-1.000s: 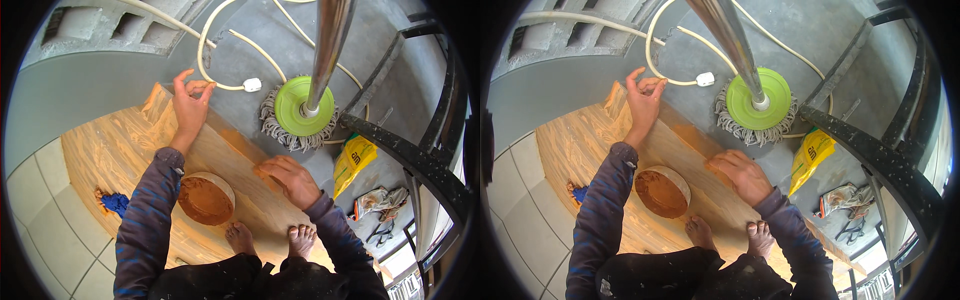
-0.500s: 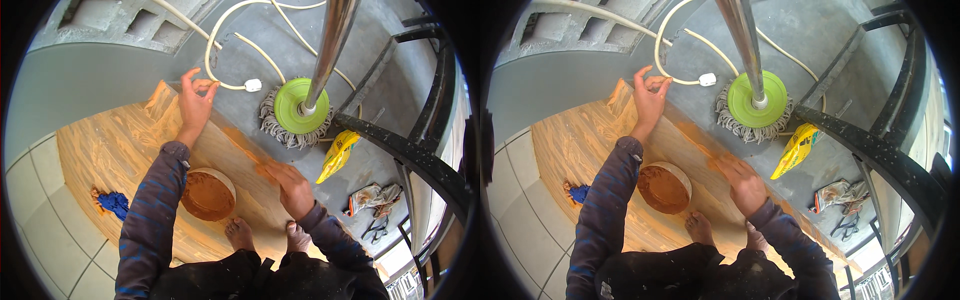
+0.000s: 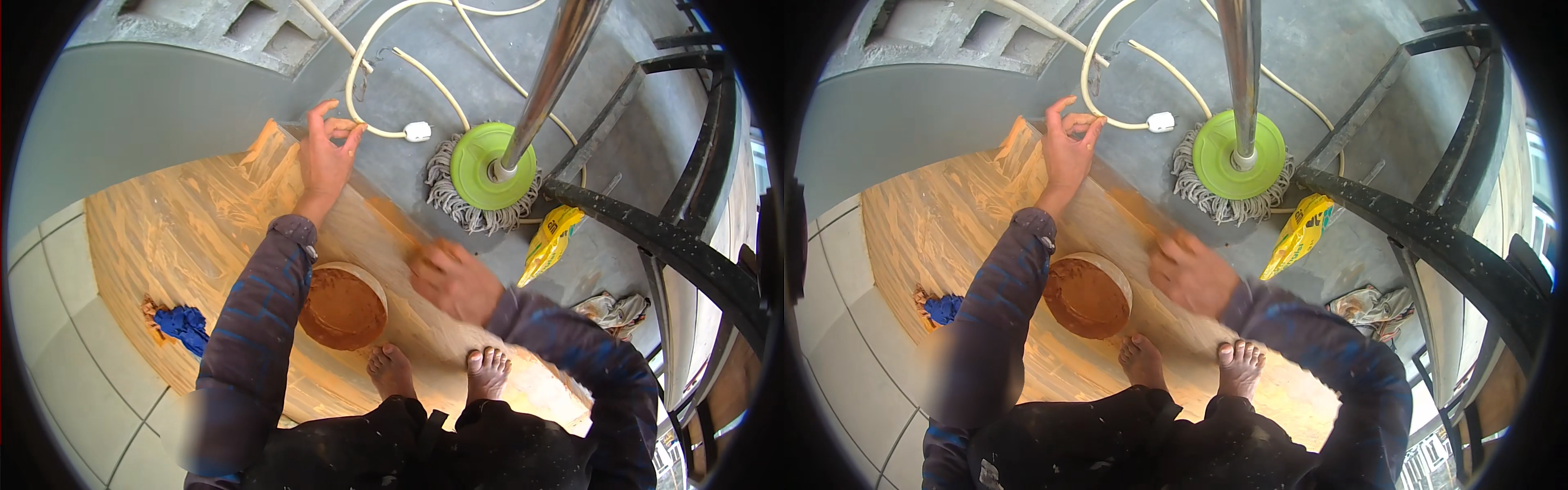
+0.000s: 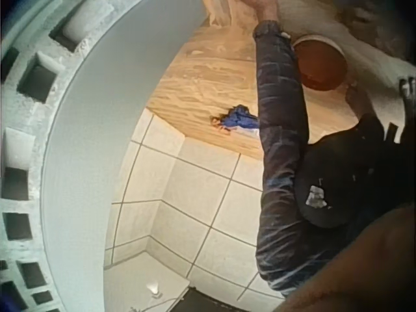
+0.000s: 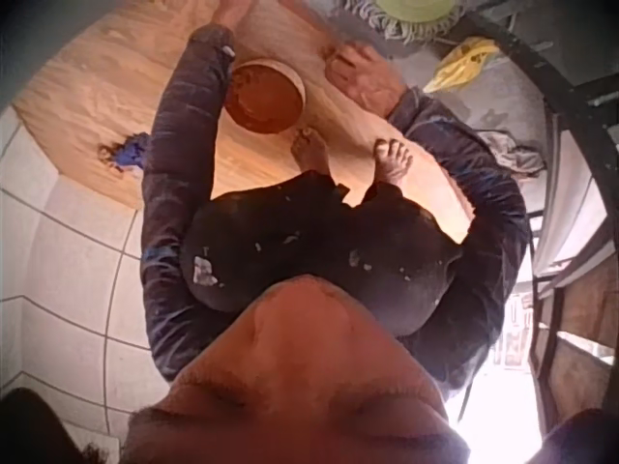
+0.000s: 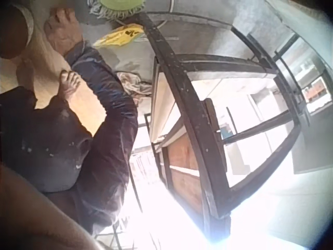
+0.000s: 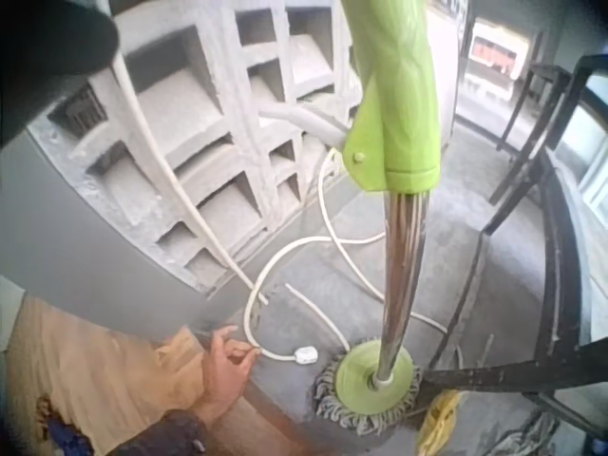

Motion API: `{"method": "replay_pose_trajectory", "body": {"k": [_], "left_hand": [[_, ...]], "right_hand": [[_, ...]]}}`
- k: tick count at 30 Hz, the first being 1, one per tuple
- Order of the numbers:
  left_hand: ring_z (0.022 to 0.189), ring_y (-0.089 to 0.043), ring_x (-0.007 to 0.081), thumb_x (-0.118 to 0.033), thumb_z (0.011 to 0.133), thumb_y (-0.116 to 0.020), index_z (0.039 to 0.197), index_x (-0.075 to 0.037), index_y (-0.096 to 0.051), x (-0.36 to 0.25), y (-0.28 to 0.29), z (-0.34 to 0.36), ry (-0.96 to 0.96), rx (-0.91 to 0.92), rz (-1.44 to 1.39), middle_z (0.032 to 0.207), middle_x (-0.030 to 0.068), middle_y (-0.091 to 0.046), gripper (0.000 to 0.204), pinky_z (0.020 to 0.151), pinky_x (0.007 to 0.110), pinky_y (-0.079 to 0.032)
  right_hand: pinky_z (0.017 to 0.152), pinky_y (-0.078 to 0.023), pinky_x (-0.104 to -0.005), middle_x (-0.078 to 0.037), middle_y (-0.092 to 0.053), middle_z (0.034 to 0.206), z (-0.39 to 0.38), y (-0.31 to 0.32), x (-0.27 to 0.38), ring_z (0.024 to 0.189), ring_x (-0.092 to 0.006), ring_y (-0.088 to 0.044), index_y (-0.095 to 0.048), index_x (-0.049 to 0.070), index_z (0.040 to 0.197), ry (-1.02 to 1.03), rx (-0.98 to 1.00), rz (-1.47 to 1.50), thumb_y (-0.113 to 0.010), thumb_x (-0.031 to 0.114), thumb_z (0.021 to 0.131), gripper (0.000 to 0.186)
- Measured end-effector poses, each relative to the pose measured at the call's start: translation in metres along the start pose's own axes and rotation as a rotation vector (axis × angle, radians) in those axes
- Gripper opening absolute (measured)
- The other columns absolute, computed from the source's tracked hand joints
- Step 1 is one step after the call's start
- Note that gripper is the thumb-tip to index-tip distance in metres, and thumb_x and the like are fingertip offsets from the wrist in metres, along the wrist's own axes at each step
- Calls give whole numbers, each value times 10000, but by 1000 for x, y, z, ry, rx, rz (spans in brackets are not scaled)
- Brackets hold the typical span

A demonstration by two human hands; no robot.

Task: The person applies a terracotta-colored paste to the joints and edges of stairs using a small hand tool while holding a bowl of the substance.

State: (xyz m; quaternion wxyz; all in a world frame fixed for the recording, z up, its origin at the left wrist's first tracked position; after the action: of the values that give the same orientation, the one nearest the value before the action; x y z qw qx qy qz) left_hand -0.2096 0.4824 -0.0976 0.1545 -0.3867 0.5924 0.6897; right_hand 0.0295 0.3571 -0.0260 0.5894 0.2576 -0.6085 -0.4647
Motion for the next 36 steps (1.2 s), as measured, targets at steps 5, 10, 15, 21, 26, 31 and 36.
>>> {"method": "replay_pose_trajectory", "body": {"k": [5, 10, 15, 21, 26, 31, 36], "left_hand": [[861, -752, 174, -87, 901, -804, 1330, -39, -446, -5, -2, 2, 16, 12, 6, 967, 93, -784, 560, 717, 308, -553], [853, -750, 173, -92, 902, -804, 1329, -46, -451, 2, 5, -2, 6, 1, 21, 959, 91, -785, 556, 713, 309, -550], [839, -742, 153, -86, 905, -801, 1324, -43, -452, -9, -7, 5, 0, -1, -14, 954, 87, -785, 546, 720, 294, -544], [831, -727, 130, -49, 919, -779, 1328, -20, -422, 3, -2, 0, 4, 3, -94, 958, 94, -780, 543, 728, 274, -546], [829, -719, 143, -41, 925, -771, 1338, -18, -383, -6, 5, 12, 16, 7, -320, 972, 95, -739, 567, 667, 262, -548], [852, -718, 146, -44, 947, -747, 1320, -5, -367, -45, 32, 48, 12, 199, -259, 987, 113, -712, 534, 638, 257, -570], [881, -723, 161, -48, 952, -743, 1319, 5, -381, -88, 35, 74, -74, 240, -151, 1010, 129, -714, 519, 690, 277, -589]], "right_hand": [[1002, -439, -447, -83, -639, 1038, -74, -2, 43, 1112, -282, -562, -659, 65, 1035, -219, 251, 132, -623, 198, 799, 274], [935, -470, -466, -169, -649, 1057, -43, 19, -9, 1056, -383, -581, -647, 26, 1112, -512, -152, 534, -582, -63, 778, 352], [950, -464, -487, -220, -655, 1116, -5, -16, -90, 1061, -427, -580, -632, 19, 1204, -727, -513, 737, -533, -144, 763, 480], [920, -504, -445, -234, -669, 1074, -38, -16, -61, 1032, -422, -630, -621, 9, 1218, -637, -346, 846, -543, -89, 906, 336], [857, -541, -396, -246, -695, 1092, -9, 6, -85, 923, -405, -685, -603, -3, 1284, -777, -578, 909, -557, -48, 966, 324], [931, -532, -434, -236, -700, 1153, 86, 11, -87, 1029, -397, -653, -600, -10, 1322, -526, -602, 549, -586, -99, 838, 492], [917, -523, -474, -194, -710, 1078, 132, -11, -86, 1044, -388, -613, -639, 2, 1257, -450, -397, 427, -592, -24, 817, 443]]}}
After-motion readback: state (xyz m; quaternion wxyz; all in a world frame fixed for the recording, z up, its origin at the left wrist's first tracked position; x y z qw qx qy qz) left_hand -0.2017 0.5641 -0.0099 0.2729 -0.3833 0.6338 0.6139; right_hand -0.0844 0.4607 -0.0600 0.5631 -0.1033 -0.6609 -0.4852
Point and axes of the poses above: each hand's wrist, its own z-axis towards the middle knuckle, its own y-axis out of the back of the hand, x = y × z, the point moved 8 cm from there along z, towards the middle knuckle
